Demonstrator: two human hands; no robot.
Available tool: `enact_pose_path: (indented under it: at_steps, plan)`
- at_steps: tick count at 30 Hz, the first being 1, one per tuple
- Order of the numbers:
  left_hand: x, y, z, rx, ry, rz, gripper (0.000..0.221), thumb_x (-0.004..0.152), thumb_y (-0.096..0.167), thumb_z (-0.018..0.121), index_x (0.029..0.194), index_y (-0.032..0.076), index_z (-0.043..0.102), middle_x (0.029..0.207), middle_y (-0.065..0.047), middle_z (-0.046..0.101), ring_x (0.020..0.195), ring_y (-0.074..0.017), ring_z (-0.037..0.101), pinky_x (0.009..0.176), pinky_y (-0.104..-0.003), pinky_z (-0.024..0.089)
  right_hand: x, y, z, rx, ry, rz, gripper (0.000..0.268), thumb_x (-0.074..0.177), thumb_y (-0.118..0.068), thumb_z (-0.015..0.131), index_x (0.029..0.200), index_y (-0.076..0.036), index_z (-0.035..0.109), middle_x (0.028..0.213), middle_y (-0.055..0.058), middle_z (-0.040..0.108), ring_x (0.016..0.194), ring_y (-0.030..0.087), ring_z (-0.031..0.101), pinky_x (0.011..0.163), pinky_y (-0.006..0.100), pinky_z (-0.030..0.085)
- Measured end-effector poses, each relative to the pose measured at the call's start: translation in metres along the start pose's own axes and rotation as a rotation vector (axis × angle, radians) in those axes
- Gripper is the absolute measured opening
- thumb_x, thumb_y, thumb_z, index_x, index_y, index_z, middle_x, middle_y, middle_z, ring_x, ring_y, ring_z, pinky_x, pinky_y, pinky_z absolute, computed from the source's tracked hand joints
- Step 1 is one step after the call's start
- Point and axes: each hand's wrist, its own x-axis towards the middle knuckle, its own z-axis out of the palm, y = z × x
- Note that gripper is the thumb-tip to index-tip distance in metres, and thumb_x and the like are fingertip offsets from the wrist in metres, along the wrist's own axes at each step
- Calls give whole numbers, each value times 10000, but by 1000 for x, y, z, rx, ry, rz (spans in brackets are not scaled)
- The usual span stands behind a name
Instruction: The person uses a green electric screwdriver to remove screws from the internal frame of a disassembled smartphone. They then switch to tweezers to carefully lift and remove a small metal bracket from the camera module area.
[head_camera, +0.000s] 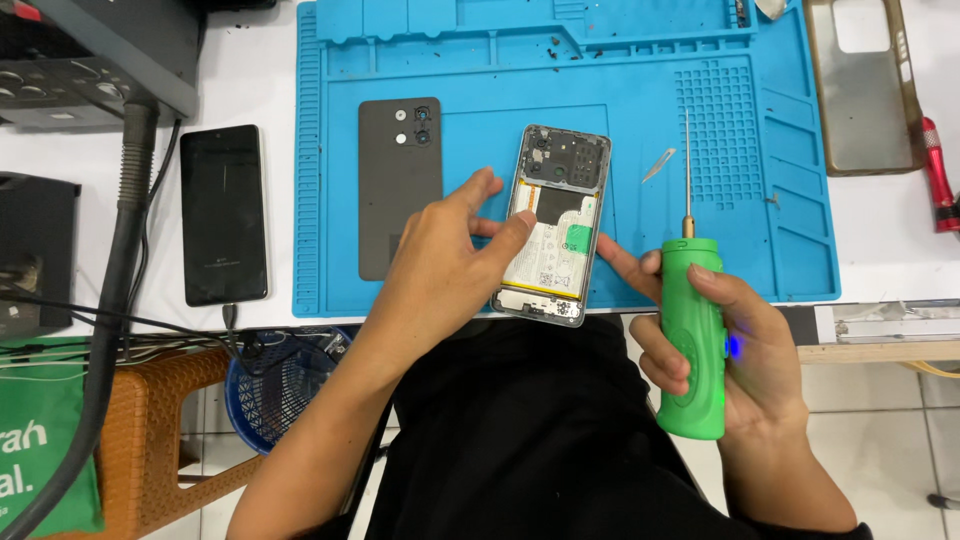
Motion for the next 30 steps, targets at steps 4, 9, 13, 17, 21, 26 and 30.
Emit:
enact_pose_path:
  at_steps: [4,9,13,17,21,26,30]
  plan:
    - [-2,-3,0,-10,-12,9,534,915,478,531,1285,100,599,1466,-28,647,1063,-137,752,828,-376,547,1,2,-3,8,70,-11,255,935,-209,609,1094,-9,608,1557,292,524,418,172,455,337,254,404]
    - [-3,-7,3,10,17,-2,696,908,521,525,1436,67,533,1367,-94,700,892,-200,763,780,-374,517,4,3,-4,110,80,7,211,930,-172,594,1069,-15,576,1575,310,495,440,148,455,359,243,408]
    - [-12,11,-1,60,-24,-91,676,908,516,502,1453,116,528,975,-66,805,1274,-201,661,846,-428,501,7,6,-6,149,97,0,239,917,-170,619,1077,3,587,1561,296,512,468,145,473,359,221,421]
    - [-15,12,5,102,-12,13,501,945,473,475,1270,99,548,940,-18,808,1138,-278,685,836,-462,502,12,7,3,114,144,-26,241,875,-163,646,1051,-9,588,1491,258,560,482,137,455,361,204,395]
    - [-13,7,16,173,71,87,318,988,408,514,933,95,500,734,-78,644,694,-362,601,652,-515,443,24,10,7,5,220,-73,284,857,-139,642,1107,-3,628,1260,244,623,586,182,496,389,226,402]
    - [-13,2,15,164,89,137,352,988,405,509,1088,69,539,825,-99,672,798,-390,627,695,-511,466,41,18,23,-166,232,-62,382,868,-107,664,1232,-20,593,1045,106,602,570,154,507,373,248,414]
    - [-13,-4,16,140,95,164,323,959,386,536,1079,86,545,875,-111,700,826,-408,638,707,-520,469,47,23,37,-427,329,-63,237,872,-123,719,1071,-12,651,654,85,553,520,143,524,394,275,439]
